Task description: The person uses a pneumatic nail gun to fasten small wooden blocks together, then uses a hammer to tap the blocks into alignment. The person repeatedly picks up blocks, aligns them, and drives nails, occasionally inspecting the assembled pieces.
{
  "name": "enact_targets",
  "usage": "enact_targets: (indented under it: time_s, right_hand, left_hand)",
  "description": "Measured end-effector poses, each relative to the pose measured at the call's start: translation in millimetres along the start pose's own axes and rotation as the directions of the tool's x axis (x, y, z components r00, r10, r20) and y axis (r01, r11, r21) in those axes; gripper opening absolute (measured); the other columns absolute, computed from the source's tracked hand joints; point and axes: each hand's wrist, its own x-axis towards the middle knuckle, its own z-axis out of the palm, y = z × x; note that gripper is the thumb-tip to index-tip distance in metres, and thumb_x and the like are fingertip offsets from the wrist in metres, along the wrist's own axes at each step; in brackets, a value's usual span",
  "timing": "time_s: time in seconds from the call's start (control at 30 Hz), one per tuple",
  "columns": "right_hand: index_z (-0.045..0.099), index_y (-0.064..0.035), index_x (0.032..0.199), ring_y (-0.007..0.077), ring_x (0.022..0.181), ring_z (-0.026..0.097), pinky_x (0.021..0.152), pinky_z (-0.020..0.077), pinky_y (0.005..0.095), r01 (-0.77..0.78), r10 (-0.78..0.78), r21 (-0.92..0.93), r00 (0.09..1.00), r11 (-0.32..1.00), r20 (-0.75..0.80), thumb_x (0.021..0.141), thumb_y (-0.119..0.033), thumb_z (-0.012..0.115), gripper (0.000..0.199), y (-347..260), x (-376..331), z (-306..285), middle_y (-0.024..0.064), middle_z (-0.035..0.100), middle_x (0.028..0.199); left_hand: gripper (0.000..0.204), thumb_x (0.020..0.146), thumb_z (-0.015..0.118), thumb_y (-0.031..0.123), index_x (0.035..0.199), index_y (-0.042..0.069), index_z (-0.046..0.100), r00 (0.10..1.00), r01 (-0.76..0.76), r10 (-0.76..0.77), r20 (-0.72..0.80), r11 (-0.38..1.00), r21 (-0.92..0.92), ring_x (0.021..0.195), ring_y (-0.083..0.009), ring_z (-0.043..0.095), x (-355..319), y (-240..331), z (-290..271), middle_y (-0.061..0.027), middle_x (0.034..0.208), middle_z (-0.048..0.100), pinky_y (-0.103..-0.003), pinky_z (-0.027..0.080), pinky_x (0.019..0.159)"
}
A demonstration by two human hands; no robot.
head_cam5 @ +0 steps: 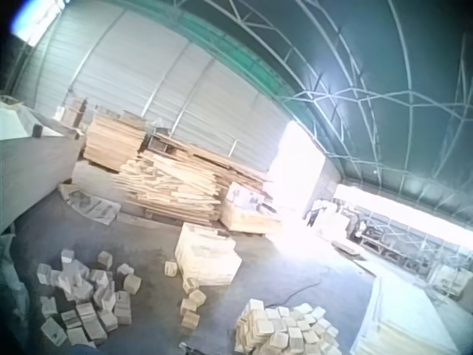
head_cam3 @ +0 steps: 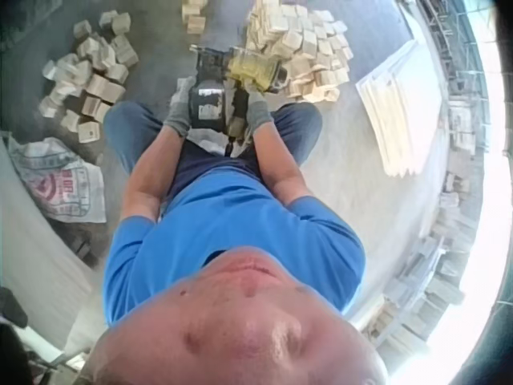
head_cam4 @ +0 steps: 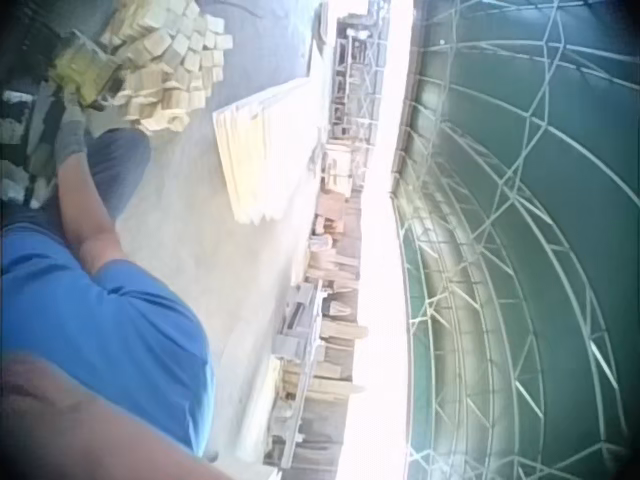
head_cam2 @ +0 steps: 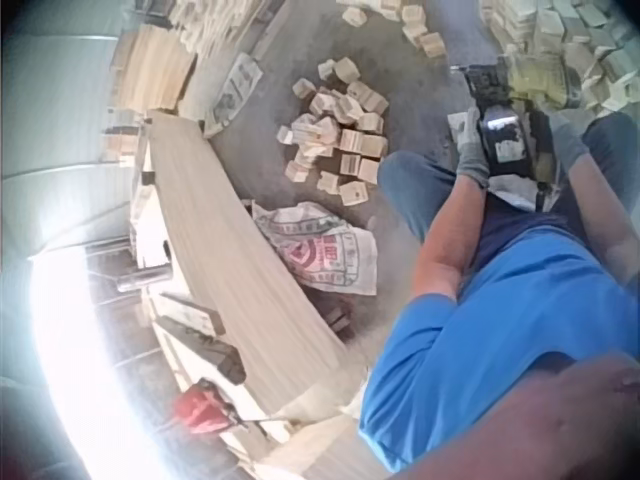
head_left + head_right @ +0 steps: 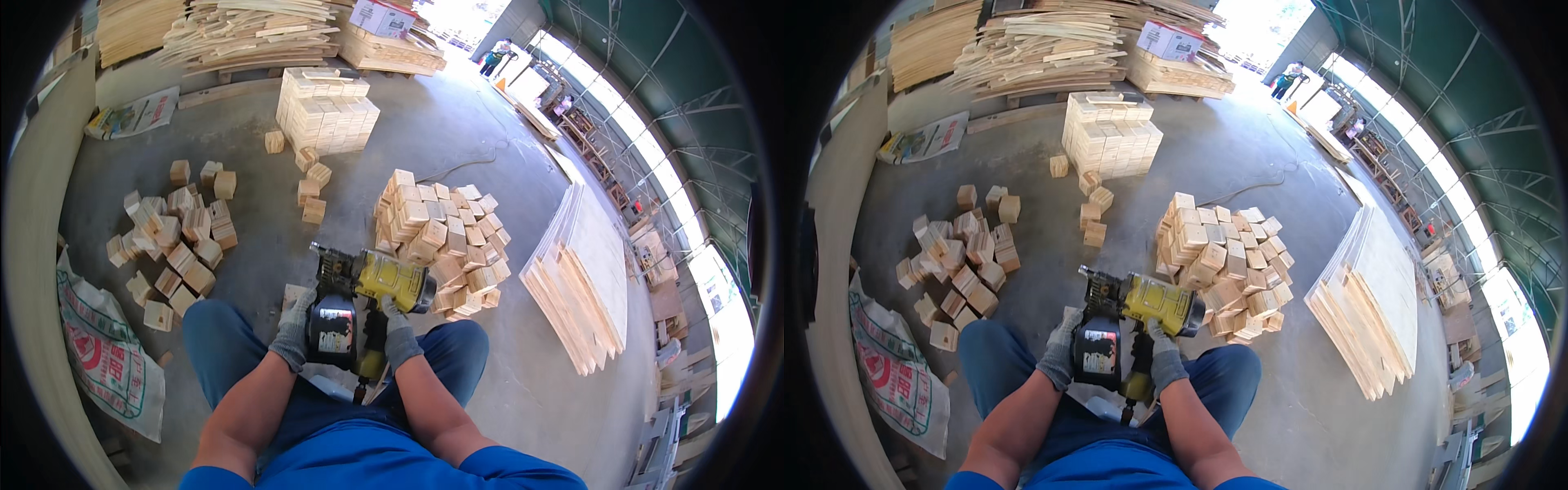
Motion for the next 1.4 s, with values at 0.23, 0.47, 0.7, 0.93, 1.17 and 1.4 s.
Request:
enact_targets:
  time_s: [0.23,0.47,0.7,0.93,1.17,1.4]
  right_hand:
    - [0.070,-0.0132,0.130,0.0188,0.098,0.070,0.084,0.0587,0.0336,0.163,-0.157,0.105,0.985,0.981,-0.066,0.095,-0.029,0.080,0.040,24.7,40.7,-37.5,0.0037,0.075,0.117]
    - [0.067,-0.0103,0.130,0.0281,0.094,0.074,0.080,0.0630,0.0468,0.062,-0.066,0.080,0.996,0.995,0.055,0.099,-0.057,0.066,0.056,6.6,-26.4,27.9,0.0111,0.075,0.111]
    - [0.061,-0.0107,0.142,0.0265,0.118,0.067,0.105,0.0529,0.0449,-0.013,0.011,0.053,0.999,0.999,0.043,0.100,-0.055,0.066,0.062,36.3,25.5,-20.9,0.0068,0.070,0.132]
    - [0.066,-0.0143,0.124,0.0191,0.074,0.064,0.065,0.0577,0.0366,-0.135,0.138,0.043,0.986,0.990,-0.096,0.095,-0.064,0.067,0.057,55.6,58.7,-41.4,0.0018,0.069,0.100]
    - [0.067,-0.0151,0.105,0.0179,0.060,0.059,0.055,0.0523,0.0388,-0.252,0.283,0.165,0.937,0.953,-0.202,0.094,-0.060,0.072,0.047,75.0,106.4,-68.5,0.0001,0.060,0.075]
    - [0.068,-0.0101,0.106,0.0192,0.062,0.063,0.054,0.0556,0.0351,-0.238,0.274,0.152,0.912,0.959,-0.304,0.093,-0.048,0.079,0.042,78.4,146.4,-85.6,0.0035,0.067,0.080]
  left_hand:
    - [0.030,0.099,0.071,0.032,0.116,0.008,0.071,0.997,0.075,-0.075,-0.020,0.997,-0.005,0.081,-0.0263,0.076,60.9,-28.9,-25.8,-0.0102,0.102,0.076,-0.045,0.065,0.070]
    - [0.033,0.103,0.066,0.034,0.120,0.006,0.072,0.978,-0.205,0.185,0.096,0.936,0.286,0.083,-0.0167,0.070,77.8,-36.3,-48.9,-0.0043,0.099,0.074,-0.034,0.059,0.078]
    - [0.028,0.101,0.069,0.035,0.109,0.008,0.073,0.985,0.098,-0.067,-0.162,0.976,0.197,0.073,-0.0170,0.068,107.2,-39.3,-69.9,-0.0040,0.091,0.072,-0.033,0.058,0.069]
    - [0.036,0.099,0.070,0.043,0.111,0.009,0.073,0.938,0.267,-0.216,-0.269,0.949,0.168,0.073,-0.0183,0.067,124.4,-47.4,-95.9,-0.0044,0.091,0.072,-0.036,0.057,0.068]
    - [0.046,0.093,0.073,0.052,0.120,0.016,0.066,0.800,0.440,-0.107,-0.590,0.773,0.457,0.080,-0.0166,0.059,172.0,-55.8,-174.3,0.0017,0.092,0.062,-0.041,0.048,0.076]
    - [0.105,0.070,0.090,0.046,0.159,0.017,0.041,0.827,0.205,0.555,-0.091,-0.146,0.968,0.143,-0.0394,0.044,234.9,-54.3,-160.0,-0.0228,0.154,0.043,-0.053,0.040,0.116]
